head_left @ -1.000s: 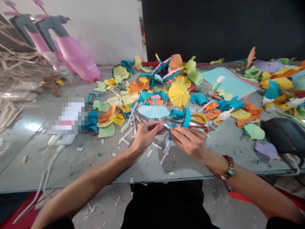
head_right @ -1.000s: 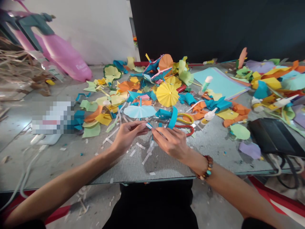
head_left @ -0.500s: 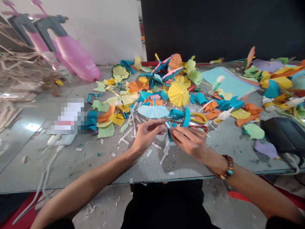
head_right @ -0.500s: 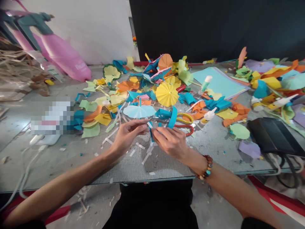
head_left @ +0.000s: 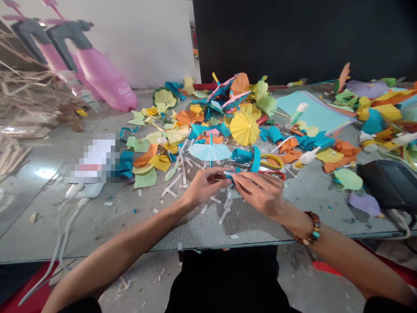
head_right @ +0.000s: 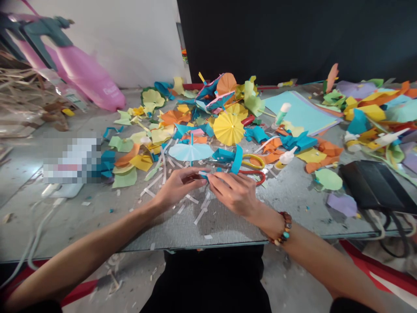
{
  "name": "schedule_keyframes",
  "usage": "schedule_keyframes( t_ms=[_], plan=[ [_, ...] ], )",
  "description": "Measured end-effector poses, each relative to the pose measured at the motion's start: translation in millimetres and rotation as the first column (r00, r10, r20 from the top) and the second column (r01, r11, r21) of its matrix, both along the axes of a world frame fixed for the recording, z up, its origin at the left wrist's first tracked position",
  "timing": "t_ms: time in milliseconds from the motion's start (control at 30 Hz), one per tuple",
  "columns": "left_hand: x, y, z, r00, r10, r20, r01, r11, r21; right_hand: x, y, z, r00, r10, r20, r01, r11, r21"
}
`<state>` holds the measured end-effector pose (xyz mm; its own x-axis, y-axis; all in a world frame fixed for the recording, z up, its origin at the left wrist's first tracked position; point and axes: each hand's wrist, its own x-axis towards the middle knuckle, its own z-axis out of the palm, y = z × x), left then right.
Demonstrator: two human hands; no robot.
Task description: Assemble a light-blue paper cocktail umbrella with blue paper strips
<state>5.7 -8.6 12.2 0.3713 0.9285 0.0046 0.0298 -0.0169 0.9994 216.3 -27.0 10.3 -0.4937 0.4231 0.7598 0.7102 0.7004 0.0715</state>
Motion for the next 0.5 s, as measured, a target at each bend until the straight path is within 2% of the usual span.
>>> schedule_keyframes(
  t_ms=[167, 367, 500],
  plan=[
    [-0.6, 3.0, 0.3, 0.998, 0.048, -0.047, -0.045, 0.997, 0.063, 0.4, 0.4, -1.8, 0.997, 0.024, -0.074, -0.028, 0.998, -0.052],
    [-1.3, -0.3, -0.3, 0.99, 0.107, -0.088, -0.096, 0.989, 0.115, 1.6, 1.6, -3.4, 0.991, 0.041, -0.126, -0.04, 0.999, 0.01],
    [0.9, -2.6, -1.9, 0.989, 0.141, -0.051, -0.137, 0.988, 0.068, 3.3, 2.2, -1.1, 0.987, 0.053, -0.152, -0.042, 0.996, 0.076]
  ],
)
